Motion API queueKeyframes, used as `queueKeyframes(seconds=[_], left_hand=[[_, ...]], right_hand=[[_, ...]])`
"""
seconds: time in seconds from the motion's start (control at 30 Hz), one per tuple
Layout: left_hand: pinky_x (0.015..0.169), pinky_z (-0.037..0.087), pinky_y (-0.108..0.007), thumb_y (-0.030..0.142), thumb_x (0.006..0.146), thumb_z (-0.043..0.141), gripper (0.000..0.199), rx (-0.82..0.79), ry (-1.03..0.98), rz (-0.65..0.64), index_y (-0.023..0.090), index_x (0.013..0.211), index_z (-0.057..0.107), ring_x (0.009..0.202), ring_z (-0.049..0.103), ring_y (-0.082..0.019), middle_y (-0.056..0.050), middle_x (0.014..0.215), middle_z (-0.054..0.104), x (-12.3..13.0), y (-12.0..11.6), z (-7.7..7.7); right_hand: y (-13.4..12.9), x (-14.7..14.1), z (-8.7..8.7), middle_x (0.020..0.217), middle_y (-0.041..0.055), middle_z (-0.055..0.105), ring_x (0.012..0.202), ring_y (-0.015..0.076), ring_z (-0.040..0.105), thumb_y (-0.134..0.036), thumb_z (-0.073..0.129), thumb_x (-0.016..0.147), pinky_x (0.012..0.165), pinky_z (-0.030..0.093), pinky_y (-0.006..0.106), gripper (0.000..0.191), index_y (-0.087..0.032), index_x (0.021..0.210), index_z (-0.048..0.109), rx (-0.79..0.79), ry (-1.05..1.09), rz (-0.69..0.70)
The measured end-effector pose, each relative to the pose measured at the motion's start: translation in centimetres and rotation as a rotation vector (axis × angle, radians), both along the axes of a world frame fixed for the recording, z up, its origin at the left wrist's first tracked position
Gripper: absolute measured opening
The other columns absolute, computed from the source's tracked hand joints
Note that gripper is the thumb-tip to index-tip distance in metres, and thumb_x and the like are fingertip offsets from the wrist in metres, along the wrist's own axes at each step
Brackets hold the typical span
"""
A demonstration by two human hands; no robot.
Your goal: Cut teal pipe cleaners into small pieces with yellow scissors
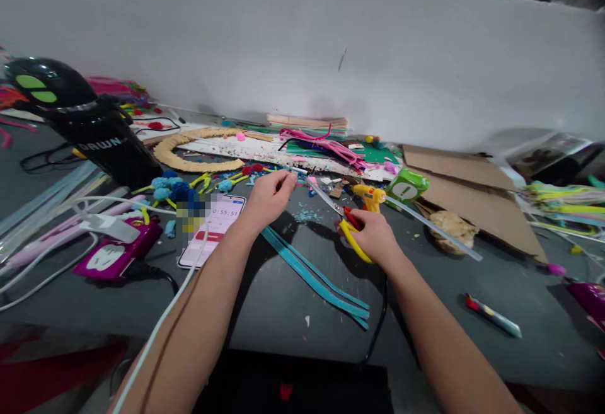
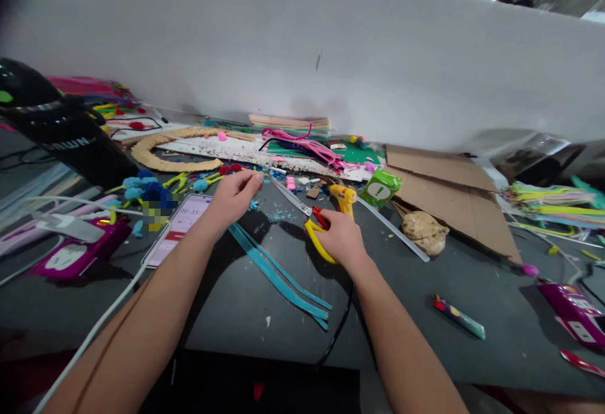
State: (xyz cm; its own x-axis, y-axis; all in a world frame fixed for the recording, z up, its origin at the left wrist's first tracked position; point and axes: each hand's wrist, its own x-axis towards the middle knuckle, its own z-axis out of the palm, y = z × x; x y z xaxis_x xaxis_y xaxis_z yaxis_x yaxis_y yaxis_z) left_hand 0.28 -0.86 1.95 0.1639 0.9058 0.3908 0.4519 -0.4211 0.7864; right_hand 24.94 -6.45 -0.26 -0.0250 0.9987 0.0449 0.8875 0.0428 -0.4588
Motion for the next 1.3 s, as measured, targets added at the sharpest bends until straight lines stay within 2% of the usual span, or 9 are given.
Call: queueKeyframes(seconds=[0.47, 0.9, 1.3], left_hand=[[0.054, 0.024, -0.028, 0.043, 0.095, 0.045, 0.039, 0.008, 0.006, -0.008, 0.017, 0.066, 0.05, 0.055, 0.034, -0.011, 0.003, 0.057, 0.037, -0.07, -0.01, -0.06], [0.054, 0.024, -0.028, 0.043, 0.095, 0.044, 0.039, 0.01, 0.01, -0.002, 0.018, 0.066, 0.048, 0.055, 0.034, -0.011, 0.004, 0.057, 0.035, -0.05, 0.03, -0.05], [0.054, 0.024, -0.028, 0.044, 0.095, 0.044, 0.039, 0.005, 0.0, -0.018, 0.018, 0.066, 0.048, 0.056, 0.035, -0.011, 0.003, 0.058, 0.037, -0.08, 0.04, -0.08]], right_hand=[[0.08, -0.04, -0.11, 0.064, -0.001, 0.059, 0.06, 0.0142, 0.047, -0.05, 0.06, 0.077, 0.052, 0.025, 0.026, 0.03, -0.021, 0.07, 0.063, -0.024, -0.002, 0.03], [0.01, -0.05, 0.05, 0.062, -0.0019, 0.058, 0.06, 0.0138, 0.046, -0.053, 0.06, 0.077, 0.053, 0.025, 0.025, 0.034, -0.021, 0.068, 0.059, -0.017, -0.007, 0.01], [0.06, -0.06, 0.0, 0.066, -0.0008, 0.061, 0.063, 0.015, 0.05, -0.05, 0.06, 0.077, 0.053, 0.025, 0.026, 0.029, -0.021, 0.071, 0.064, -0.037, -0.018, 0.028]])
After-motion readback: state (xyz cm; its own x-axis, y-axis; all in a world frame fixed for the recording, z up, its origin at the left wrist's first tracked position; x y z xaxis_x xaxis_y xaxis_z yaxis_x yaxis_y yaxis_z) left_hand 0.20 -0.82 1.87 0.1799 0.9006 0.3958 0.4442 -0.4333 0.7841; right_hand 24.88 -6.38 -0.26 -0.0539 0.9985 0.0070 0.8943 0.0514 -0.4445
